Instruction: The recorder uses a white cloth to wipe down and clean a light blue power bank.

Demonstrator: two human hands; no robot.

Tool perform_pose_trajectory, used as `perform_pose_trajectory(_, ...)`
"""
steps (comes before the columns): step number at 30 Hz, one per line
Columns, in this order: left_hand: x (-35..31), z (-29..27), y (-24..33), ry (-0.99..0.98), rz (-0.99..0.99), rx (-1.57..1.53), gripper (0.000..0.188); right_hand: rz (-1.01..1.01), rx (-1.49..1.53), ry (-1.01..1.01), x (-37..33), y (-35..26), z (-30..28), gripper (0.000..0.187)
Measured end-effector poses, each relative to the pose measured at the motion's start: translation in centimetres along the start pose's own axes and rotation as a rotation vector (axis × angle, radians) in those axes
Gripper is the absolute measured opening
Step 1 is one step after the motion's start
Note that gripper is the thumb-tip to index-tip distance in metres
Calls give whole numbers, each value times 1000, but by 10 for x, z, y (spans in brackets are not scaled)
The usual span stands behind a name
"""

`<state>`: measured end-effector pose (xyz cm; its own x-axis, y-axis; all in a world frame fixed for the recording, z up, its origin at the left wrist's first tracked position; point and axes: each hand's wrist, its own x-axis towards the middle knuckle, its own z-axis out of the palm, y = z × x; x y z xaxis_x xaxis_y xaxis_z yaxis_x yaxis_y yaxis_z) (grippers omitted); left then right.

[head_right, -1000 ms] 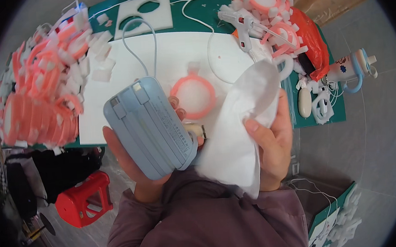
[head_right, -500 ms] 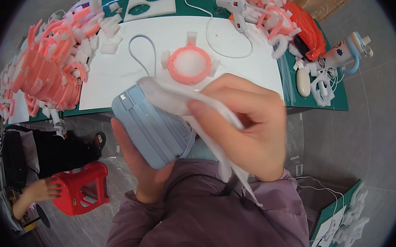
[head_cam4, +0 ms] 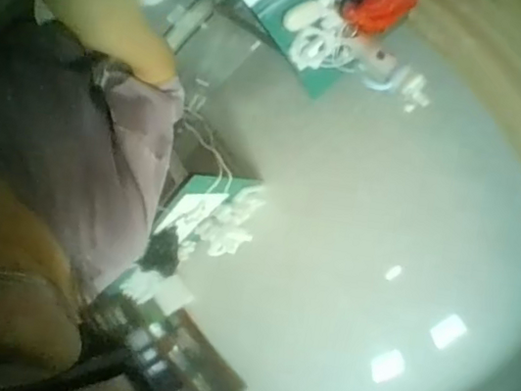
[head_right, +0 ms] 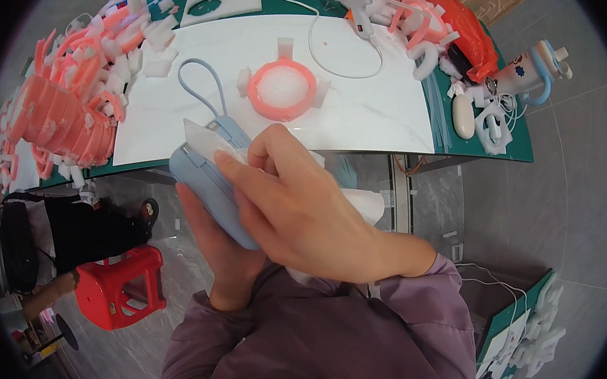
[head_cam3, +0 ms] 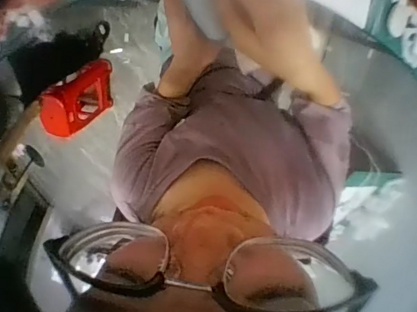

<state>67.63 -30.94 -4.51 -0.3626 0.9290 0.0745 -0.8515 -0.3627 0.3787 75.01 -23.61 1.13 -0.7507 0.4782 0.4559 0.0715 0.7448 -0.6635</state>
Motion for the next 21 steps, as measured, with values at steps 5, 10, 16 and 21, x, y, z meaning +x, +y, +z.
perform_pose_trajectory(5,2,5,-1,165,189,-62,61,60,94,-73,-4,-4,3,37)
perform_pose_trajectory(10,15,5,2,317,342,284,60,97,83,-130,-15,1,0,37)
perform_pose_trajectory(16,13,-4,7,235,296,164,65,93,107,-181,-25,-6,-4,38)
perform_pose_trajectory(21,14,-4,6,86,310,64,65,36,63,-185,-19,-6,-5,43)
